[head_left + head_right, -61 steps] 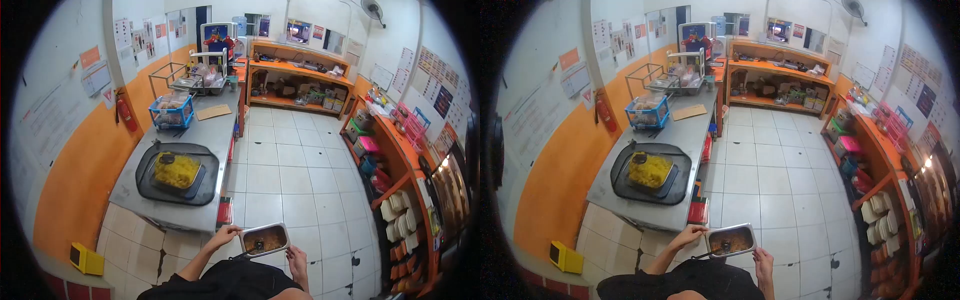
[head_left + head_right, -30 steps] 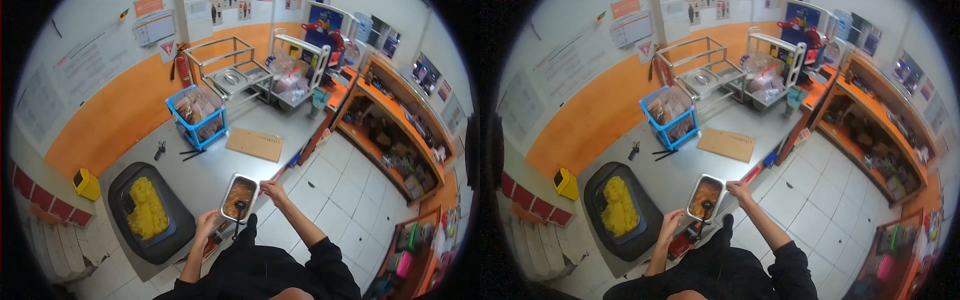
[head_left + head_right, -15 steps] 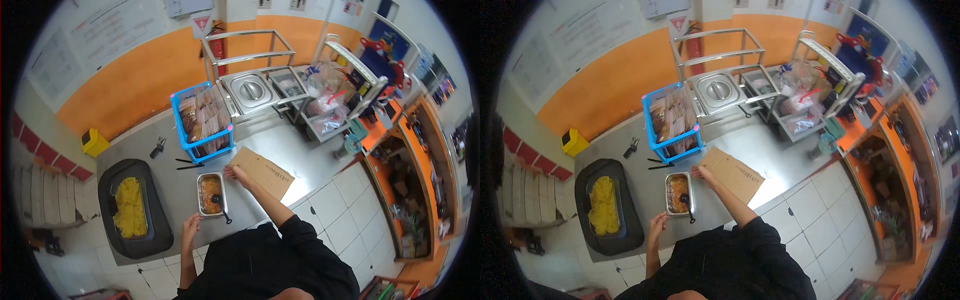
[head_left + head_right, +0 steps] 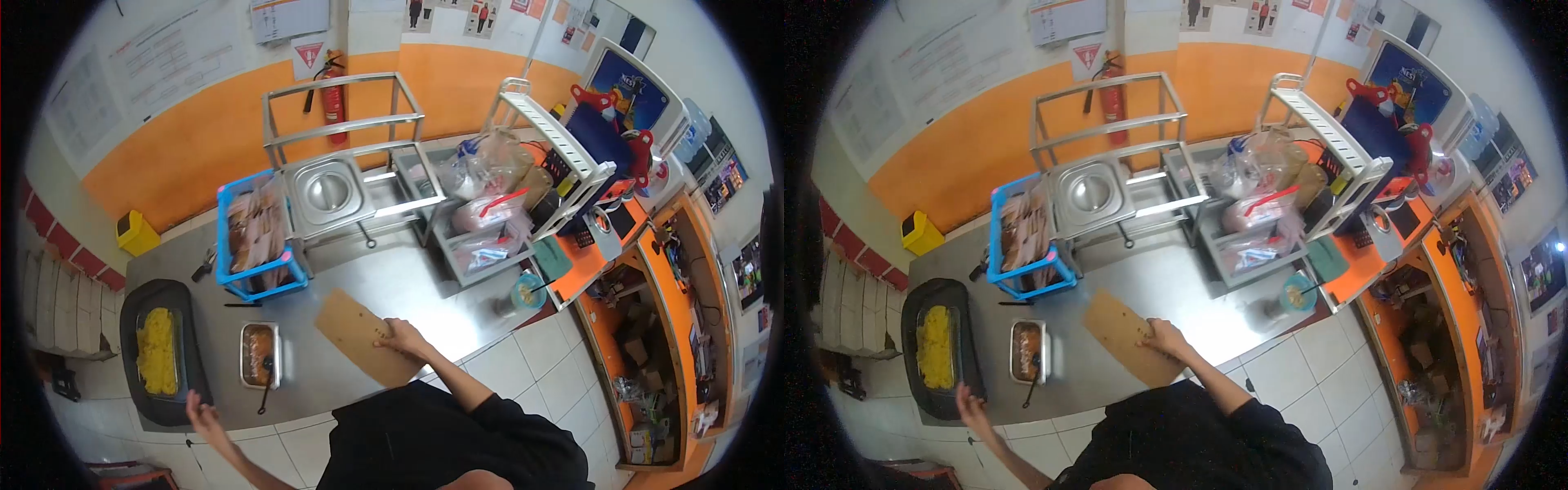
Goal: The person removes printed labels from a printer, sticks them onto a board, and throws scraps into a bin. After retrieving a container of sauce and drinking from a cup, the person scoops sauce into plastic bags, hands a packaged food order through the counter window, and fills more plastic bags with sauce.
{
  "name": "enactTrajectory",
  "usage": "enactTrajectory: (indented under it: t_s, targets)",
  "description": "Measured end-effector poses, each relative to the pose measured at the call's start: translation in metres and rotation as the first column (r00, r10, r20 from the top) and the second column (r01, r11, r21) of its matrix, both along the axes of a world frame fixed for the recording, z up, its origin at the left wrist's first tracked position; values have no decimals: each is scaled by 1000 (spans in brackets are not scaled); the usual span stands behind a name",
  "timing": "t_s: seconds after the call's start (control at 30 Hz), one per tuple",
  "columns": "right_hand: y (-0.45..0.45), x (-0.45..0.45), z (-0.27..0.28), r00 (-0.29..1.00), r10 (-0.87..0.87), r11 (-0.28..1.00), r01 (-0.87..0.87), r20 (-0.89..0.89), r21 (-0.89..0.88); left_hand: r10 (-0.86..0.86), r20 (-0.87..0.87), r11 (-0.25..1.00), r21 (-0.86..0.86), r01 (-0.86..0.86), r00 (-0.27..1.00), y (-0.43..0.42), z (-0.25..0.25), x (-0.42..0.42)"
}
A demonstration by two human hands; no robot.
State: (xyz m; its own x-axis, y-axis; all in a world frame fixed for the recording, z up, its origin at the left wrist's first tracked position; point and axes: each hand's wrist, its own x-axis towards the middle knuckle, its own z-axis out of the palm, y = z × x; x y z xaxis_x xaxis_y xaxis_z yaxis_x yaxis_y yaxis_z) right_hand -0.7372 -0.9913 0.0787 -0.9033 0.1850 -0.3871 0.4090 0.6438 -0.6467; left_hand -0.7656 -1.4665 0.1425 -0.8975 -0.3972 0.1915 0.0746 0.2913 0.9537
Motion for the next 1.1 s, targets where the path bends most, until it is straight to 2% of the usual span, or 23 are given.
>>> enactTrajectory:
  t_s: [0.07,0.13,0.2,0.27,0.33,0.4,0.47,0.6,0.7,0.77,0.8,0.87,0.93,1.0,1.03,1.1]
  targets:
    - [42,22,28,978,82,995,-91,-190,-39,117,-48,993,-7,-117,992,16,42,21]
    - [94,51,67,968,65,991,-91,-242,-98,189,-33,980,-49,-190,981,27,72,46]
    - [134,76,122,973,-108,978,67,-203,-199,268,-16,959,-93,-268,963,39,81,68]
    - [166,89,160,933,-251,962,211,-259,-171,342,-34,940,2,-342,939,51,83,88]
    - [190,83,175,787,-332,942,302,-520,-144,388,-10,922,20,-387,922,71,91,103]
    - [198,59,196,632,-180,909,400,-754,119,360,30,932,39,-361,932,88,99,113]
    - [222,26,181,732,-200,795,510,-651,328,367,30,930,20,-367,930,78,92,119]
    - [261,-67,137,838,-98,778,401,-536,484,342,8,939,-34,-341,940,80,98,124]
    - [256,-92,124,853,-159,743,434,-496,509,301,14,953,-32,-301,953,76,101,121]
    - [245,-76,147,751,32,673,472,-660,570,320,21,947,-36,-319,947,91,107,116]
    - [241,-60,164,757,17,670,476,-653,570,348,26,937,-33,-347,937,99,110,111]
    - [228,-14,182,589,42,751,514,-807,414,316,43,948,-39,-315,948,104,108,99]
    - [222,39,162,414,1,757,594,-910,271,280,59,960,-35,-279,958,113,108,86]
    - [202,98,112,141,-251,722,687,-958,-88,199,26,979,-43,-197,980,127,109,71]
    - [194,127,74,77,-258,651,750,-963,-114,133,6,991,15,-133,991,132,107,65]
    - [165,166,18,79,-455,537,819,-887,-202,79,-35,997,16,-78,996,153,108,52]
